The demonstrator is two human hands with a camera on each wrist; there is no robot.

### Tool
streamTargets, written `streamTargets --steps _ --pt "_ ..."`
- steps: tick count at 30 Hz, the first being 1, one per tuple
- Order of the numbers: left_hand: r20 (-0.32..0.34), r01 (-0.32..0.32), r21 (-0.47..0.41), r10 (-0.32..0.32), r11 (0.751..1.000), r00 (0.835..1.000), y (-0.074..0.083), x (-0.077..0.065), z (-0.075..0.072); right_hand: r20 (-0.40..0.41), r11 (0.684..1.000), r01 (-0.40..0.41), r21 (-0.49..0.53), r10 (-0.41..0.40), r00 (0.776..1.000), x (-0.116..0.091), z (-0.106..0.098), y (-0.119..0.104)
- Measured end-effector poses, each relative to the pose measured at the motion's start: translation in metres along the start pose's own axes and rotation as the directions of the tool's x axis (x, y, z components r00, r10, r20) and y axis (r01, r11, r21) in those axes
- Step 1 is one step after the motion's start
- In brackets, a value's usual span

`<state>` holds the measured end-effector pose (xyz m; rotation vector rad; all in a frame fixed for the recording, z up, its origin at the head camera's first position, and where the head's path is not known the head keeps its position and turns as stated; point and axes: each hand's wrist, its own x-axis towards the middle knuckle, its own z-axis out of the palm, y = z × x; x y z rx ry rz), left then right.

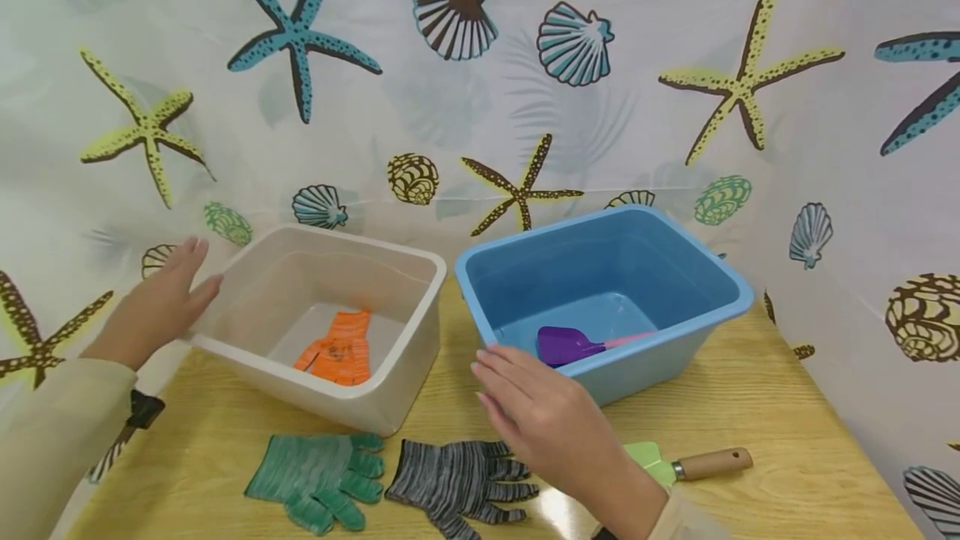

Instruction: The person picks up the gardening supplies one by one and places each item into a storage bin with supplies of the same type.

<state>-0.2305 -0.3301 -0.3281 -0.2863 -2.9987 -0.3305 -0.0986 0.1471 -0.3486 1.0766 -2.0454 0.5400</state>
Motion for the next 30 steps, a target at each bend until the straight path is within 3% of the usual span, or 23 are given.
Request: streamTargets --steps 9,18,24,30 --pt "0.075 0.011 -0.019 -0.010 1.000 0.997 -0.012 0.029 0.014 0.146 0.996 0.071 0.050 -0.078 0.986 0.020 0.048 -0.018" --pt "0.064 -0.027 -0.040 0.029 0.999 0.998 -0.024 0.033 0.025 0.110 0.986 0.143 0.084 -0.151 0.982 0.030 0.095 -0.031" --pt "0.021 -0.041 -0.062 0.042 0.997 0.999 -0.022 0.034 0.027 0.099 0.993 0.058 0.104 -0.068 0.993 0.038 0.104 -0.034" --pt "0.024 -0.018 -0.056 0.020 0.998 1.000 -0.019 0.040 0.032 0.047 0.978 -0.046 0.202 0.037 0.998 0.040 0.112 -0.034"
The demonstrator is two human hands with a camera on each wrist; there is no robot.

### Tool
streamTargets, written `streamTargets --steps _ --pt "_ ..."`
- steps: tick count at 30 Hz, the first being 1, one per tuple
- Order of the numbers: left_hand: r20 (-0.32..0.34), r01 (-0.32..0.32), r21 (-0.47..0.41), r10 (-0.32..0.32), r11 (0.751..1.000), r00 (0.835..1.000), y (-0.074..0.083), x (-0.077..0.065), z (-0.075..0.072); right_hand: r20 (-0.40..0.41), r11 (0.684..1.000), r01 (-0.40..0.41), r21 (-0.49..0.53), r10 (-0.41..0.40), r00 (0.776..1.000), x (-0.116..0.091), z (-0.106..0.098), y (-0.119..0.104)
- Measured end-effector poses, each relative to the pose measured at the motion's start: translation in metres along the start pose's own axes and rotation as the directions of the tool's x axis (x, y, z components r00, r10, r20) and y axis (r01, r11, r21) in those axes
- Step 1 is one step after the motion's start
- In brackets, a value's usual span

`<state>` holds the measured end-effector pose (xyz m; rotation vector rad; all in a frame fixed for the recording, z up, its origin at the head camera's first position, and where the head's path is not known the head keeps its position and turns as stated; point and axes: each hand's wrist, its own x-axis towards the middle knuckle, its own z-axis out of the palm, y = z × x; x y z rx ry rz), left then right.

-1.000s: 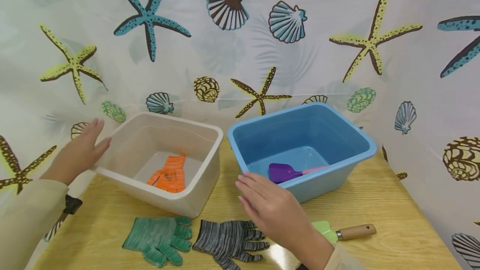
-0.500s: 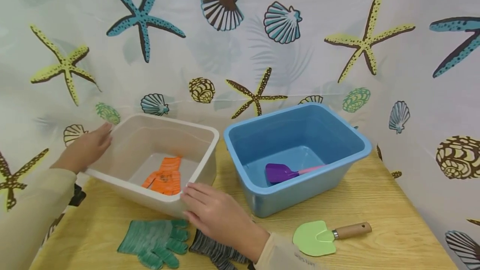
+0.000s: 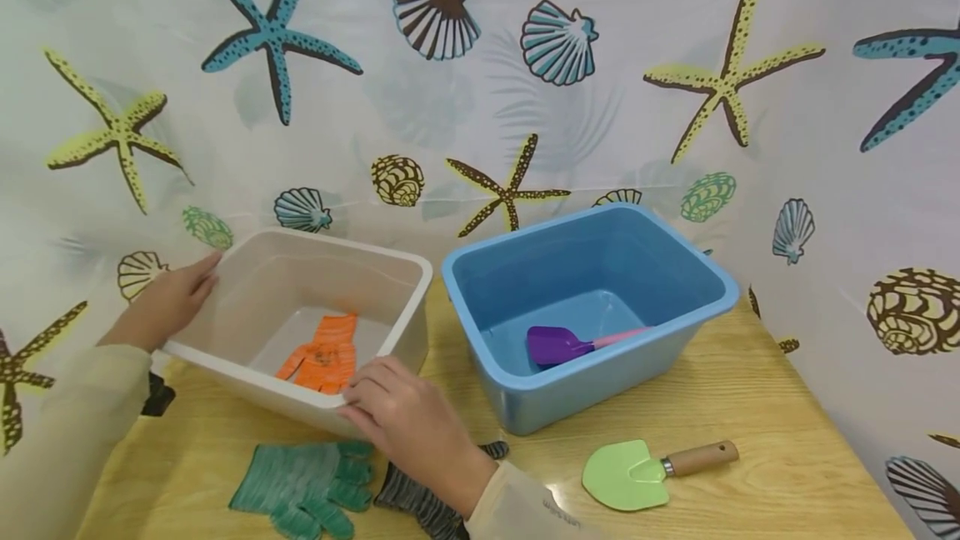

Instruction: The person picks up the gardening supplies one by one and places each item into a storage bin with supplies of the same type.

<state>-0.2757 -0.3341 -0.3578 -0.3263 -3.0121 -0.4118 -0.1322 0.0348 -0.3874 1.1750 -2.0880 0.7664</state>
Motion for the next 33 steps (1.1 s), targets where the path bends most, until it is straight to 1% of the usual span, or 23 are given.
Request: streamTargets --steps 3,10,14,17,20,23,25,29,33 --pt "-0.006 0.002 0.005 -0.002 1.000 1.000 0.001 0.000 0.000 -0.029 1.000 -0.017 0.023 0.017 0.999 -0.001 0.003 0.001" --pt "-0.045 -0.022 0.004 0.022 1.000 0.999 0.004 -0.006 0.000 -0.064 0.998 -0.047 0.047 0.050 0.997 -0.006 0.003 0.002" --pt "-0.061 0.000 0.007 0.000 1.000 0.998 0.008 -0.011 0.001 -0.082 0.998 -0.031 0.061 0.036 0.996 -0.011 0.002 0.005" --pt "-0.060 0.026 -0.010 -0.026 1.000 0.998 0.013 -0.018 0.001 -0.111 0.998 -0.007 0.069 0.015 0.994 -0.013 0.001 0.008" --pt "-0.049 0.049 -0.043 -0.051 0.998 0.997 0.019 -0.026 0.000 -0.133 0.998 -0.002 0.069 0.012 0.991 -0.014 0.000 0.011" --pt "-0.054 0.062 -0.057 -0.065 0.996 0.996 0.025 -0.031 0.000 -0.142 0.996 -0.021 0.082 0.032 0.989 -0.016 -0.001 0.014" --pt "-0.073 0.061 -0.056 -0.065 0.997 0.995 0.029 -0.033 0.000 -0.148 0.994 -0.039 0.098 0.054 0.988 -0.018 -0.002 0.016" --pt "-0.099 0.069 -0.044 -0.073 0.997 0.992 0.035 -0.035 0.002 -0.174 0.989 -0.061 0.132 0.083 0.981 -0.020 -0.004 0.020" --pt "-0.138 0.086 -0.021 -0.088 0.996 0.987 0.037 -0.040 0.005 -0.170 0.987 -0.077 0.139 0.100 0.980 -0.020 -0.006 0.022"
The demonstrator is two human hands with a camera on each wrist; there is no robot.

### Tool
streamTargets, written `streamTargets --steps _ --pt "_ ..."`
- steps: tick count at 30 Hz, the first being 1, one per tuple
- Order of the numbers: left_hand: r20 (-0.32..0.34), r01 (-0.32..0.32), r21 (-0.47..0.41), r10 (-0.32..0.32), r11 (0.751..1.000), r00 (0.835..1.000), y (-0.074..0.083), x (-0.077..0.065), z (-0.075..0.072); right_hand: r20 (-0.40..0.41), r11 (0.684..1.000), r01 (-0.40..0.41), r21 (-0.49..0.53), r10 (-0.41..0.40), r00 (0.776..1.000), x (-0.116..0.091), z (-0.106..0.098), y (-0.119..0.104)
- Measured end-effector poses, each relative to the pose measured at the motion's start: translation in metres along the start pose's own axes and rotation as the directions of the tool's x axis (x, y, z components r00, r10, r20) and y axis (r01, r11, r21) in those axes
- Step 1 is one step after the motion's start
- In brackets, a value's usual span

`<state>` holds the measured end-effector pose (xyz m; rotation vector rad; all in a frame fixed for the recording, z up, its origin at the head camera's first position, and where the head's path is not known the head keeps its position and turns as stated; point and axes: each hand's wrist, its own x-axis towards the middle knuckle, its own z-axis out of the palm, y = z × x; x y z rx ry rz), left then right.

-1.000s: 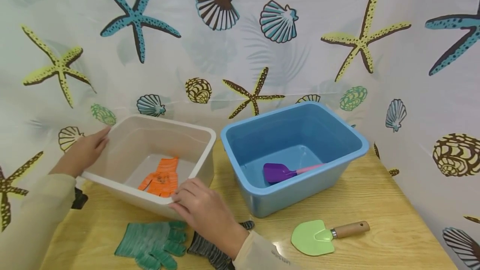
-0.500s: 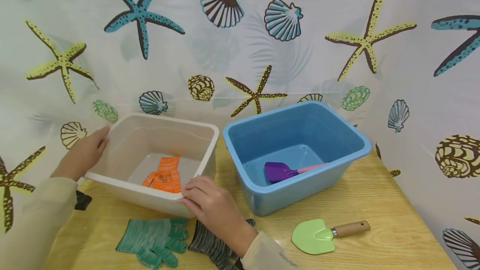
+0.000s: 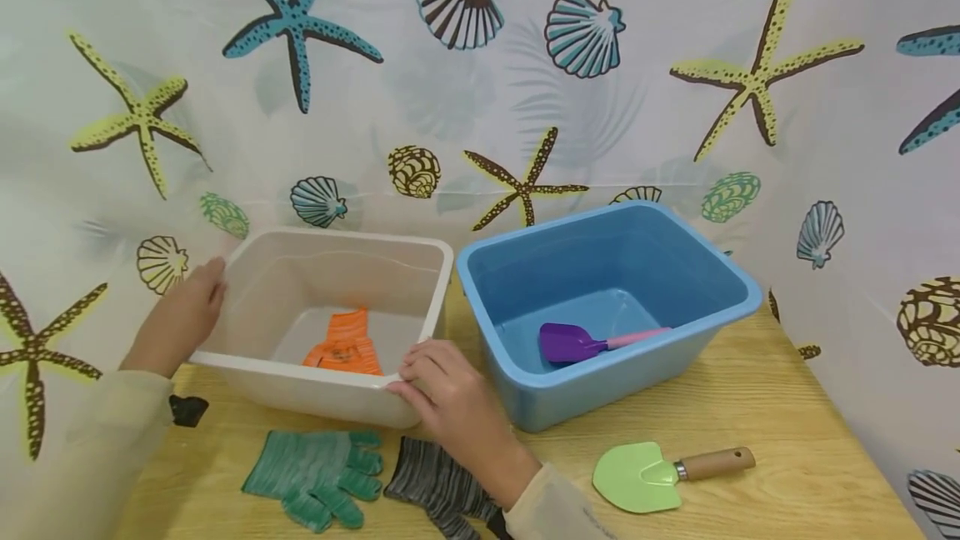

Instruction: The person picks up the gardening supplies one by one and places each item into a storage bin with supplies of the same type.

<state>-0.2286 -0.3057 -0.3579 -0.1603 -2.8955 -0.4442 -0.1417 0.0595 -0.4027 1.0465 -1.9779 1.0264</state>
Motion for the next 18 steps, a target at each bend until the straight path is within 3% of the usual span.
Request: streamTargets --steps 5,10,18 --pt "-0.035 0.027 0.021 -0.026 0.999 0.999 0.007 -0.007 0.001 0.014 1.000 -0.013 -0.014 0.014 1.000 -0.001 -0.004 0.003" --pt "-0.028 0.061 0.019 -0.061 0.998 0.998 0.015 -0.014 -0.002 0.017 0.999 -0.017 -0.032 0.017 1.000 -0.001 -0.006 0.004" --pt "-0.055 0.053 0.033 -0.051 0.998 0.997 0.020 -0.023 -0.002 0.017 0.998 -0.051 -0.040 0.051 0.999 -0.004 -0.008 0.006"
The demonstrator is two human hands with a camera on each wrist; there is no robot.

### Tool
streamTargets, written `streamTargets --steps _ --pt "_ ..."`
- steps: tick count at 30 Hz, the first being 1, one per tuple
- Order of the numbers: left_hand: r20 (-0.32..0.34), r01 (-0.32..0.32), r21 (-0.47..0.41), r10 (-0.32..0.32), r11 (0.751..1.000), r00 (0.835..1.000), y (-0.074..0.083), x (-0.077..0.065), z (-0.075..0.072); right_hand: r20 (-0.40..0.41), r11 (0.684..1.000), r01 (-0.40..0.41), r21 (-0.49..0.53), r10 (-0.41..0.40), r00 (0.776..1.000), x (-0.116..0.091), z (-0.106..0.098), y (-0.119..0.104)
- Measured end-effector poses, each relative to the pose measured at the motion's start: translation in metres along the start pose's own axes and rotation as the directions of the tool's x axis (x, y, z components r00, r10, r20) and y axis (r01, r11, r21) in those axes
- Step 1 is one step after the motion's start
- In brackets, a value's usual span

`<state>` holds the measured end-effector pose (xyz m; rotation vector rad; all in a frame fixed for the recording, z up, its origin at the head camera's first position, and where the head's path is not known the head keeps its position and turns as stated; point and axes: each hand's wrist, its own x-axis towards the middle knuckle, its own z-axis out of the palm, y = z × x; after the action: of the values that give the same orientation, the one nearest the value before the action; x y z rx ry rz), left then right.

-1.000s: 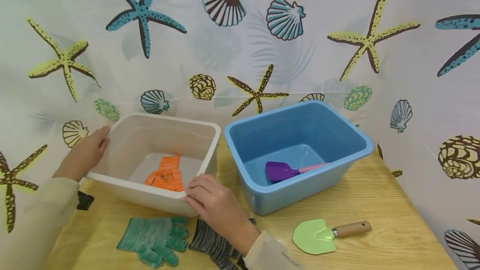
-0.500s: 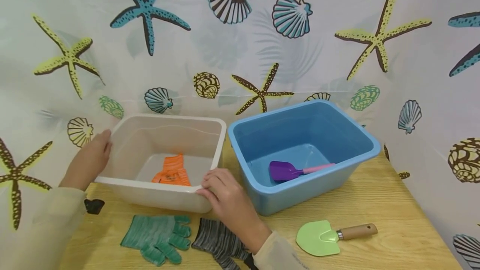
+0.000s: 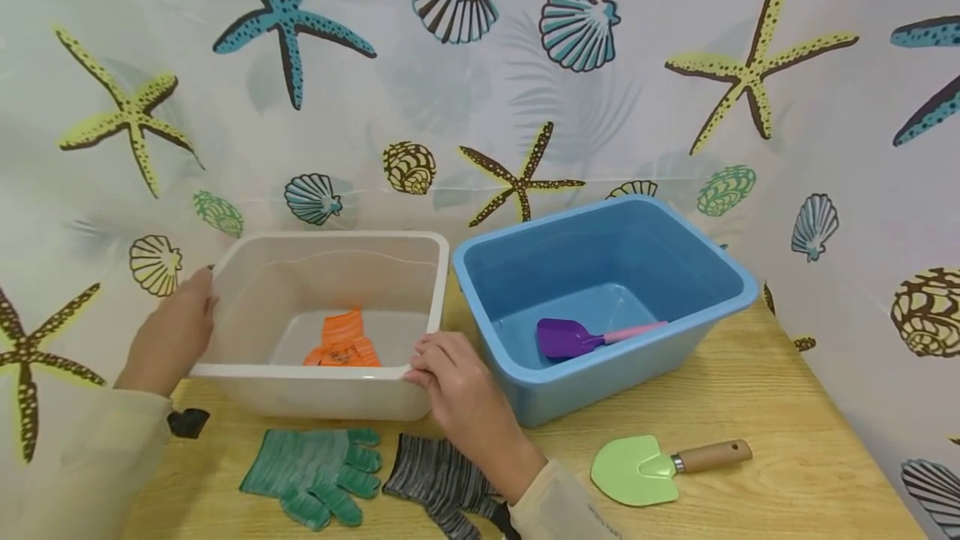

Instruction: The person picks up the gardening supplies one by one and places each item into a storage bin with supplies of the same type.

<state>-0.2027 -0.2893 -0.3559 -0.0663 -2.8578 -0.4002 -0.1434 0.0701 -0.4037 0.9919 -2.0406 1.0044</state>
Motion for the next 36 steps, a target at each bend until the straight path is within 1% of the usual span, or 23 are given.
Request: streamTargets --steps 5,10,14,17,19,21,24,25,27,28,29,30,31,33,34,35,36 --pt "-0.018 -0.019 0.030 0.020 0.999 1.000 0.002 -0.005 0.001 0.005 1.000 0.006 0.001 -0.006 1.000 -0.002 -0.002 0.001" --pt "-0.005 -0.005 0.029 0.005 1.000 1.000 0.003 -0.003 0.002 0.031 1.000 0.010 -0.018 -0.009 0.999 -0.001 -0.006 0.000" --pt "0.011 0.003 0.026 -0.003 1.000 1.000 0.003 -0.001 0.004 0.088 0.998 -0.015 -0.059 0.020 0.996 -0.001 -0.011 -0.002" --pt "0.006 -0.013 0.029 0.012 0.999 1.000 0.003 -0.001 0.006 0.149 0.994 -0.024 -0.107 0.040 0.988 0.001 -0.016 -0.005" --pt "-0.019 -0.032 0.041 0.033 0.999 0.999 0.003 0.000 0.005 0.179 0.990 -0.009 -0.140 0.034 0.983 0.002 -0.021 -0.007" --pt "-0.032 -0.053 0.042 0.055 0.998 0.998 0.006 0.002 0.003 0.194 0.987 0.026 -0.158 0.005 0.981 0.004 -0.028 -0.009" --pt "-0.011 -0.076 0.020 0.076 0.997 0.997 0.020 0.006 -0.005 0.194 0.983 0.075 -0.166 -0.042 0.980 0.008 -0.047 -0.014" --pt "-0.001 -0.090 0.007 0.090 0.996 0.996 0.027 0.007 -0.009 0.184 0.983 0.088 -0.161 -0.058 0.981 0.010 -0.055 -0.015" --pt "0.001 -0.138 -0.024 0.138 0.990 0.990 0.046 0.006 -0.016 0.149 0.980 0.118 -0.158 -0.095 0.984 0.014 -0.071 -0.018" --pt "-0.014 -0.172 -0.036 0.172 0.984 0.985 0.057 0.004 -0.018 0.133 0.978 0.129 -0.164 -0.108 0.985 0.016 -0.079 -0.019" --pt "-0.047 -0.217 -0.039 0.215 0.975 0.976 0.067 0.002 -0.020 0.110 0.975 0.141 -0.170 -0.123 0.986 0.018 -0.087 -0.019" --pt "-0.085 -0.263 -0.043 0.259 0.964 0.962 0.077 -0.001 -0.020 0.089 0.972 0.154 -0.178 -0.140 0.986 0.020 -0.094 -0.019" --pt "-0.122 -0.308 -0.041 0.301 0.950 0.946 0.087 -0.005 -0.021 0.073 0.969 0.160 -0.191 -0.148 0.986 0.021 -0.102 -0.017" --pt "-0.216 -0.408 -0.032 0.392 0.912 0.894 0.106 -0.012 -0.019 0.062 0.959 0.163 -0.231 -0.152 0.986 0.024 -0.118 -0.012" --pt "-0.258 -0.451 -0.023 0.431 0.892 0.865 0.116 -0.015 -0.018 0.063 0.955 0.156 -0.250 -0.145 0.987 0.024 -0.126 -0.008" --pt "-0.297 -0.496 -0.017 0.469 0.868 0.832 0.126 -0.019 -0.017 0.067 0.950 0.151 -0.272 -0.138 0.988 0.025 -0.134 -0.003" --pt "-0.319 -0.534 -0.014 0.502 0.846 0.804 0.136 -0.022 -0.016 0.076 0.944 0.143 -0.297 -0.126 0.989 0.024 -0.143 0.002"
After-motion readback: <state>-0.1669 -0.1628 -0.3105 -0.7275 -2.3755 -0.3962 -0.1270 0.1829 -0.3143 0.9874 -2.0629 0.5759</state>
